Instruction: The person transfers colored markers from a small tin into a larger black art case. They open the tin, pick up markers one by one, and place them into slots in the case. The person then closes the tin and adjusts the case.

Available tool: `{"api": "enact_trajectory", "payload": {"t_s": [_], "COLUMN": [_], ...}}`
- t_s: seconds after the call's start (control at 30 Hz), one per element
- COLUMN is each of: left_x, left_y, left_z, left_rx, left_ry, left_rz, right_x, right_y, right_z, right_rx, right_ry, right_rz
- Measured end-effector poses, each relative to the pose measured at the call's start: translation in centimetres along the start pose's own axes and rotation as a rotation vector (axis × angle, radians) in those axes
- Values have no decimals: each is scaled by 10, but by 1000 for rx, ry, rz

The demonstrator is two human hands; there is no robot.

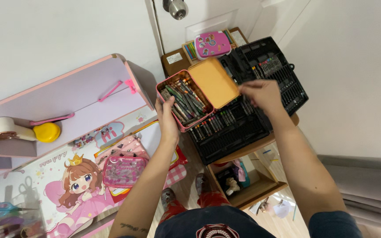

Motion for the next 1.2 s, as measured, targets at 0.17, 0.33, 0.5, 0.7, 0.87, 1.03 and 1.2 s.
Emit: {"api": "enact_trajectory", "payload": {"t_s": [0.17,0.33,0.5,0.7,0.87,1.03,1.2], "left_x": [1,-1,5,12,20,15,-3], "left_y": [0,-2,-9,-17,-19,-9,0], "left_z": [5,9,8,20,22,7,-10], "left_rx": [-21,-10,13,53,74,26,0], "left_ry": [-78,-84,18,-40,-97,-173,-231], "left_rz": [-43,-38,-58,-90,-100,-30,-44], "right_x": [85,144,172,149,127,87,16], "right_y": [-19,-42,-58,-84,-79,-44,-12], "right_z": [-16,-21,-8,57,73,44,29], "right_rx": [-133,-182,-117,276,277,68,-43], "right_ry": [15,40,18,-122,-18,139,125], "right_rz": [-154,-360,-396,-141,-167,-105,-62]}}
Point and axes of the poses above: each hand's wrist, its own y-axis towards the middle knuckle, its own z-axis out of the palm, x = y × z, the point moved 6 cm from there along y, towards the middle knuckle, and after that the axes turned 13 degrees about -x, right-handed, at the moved point
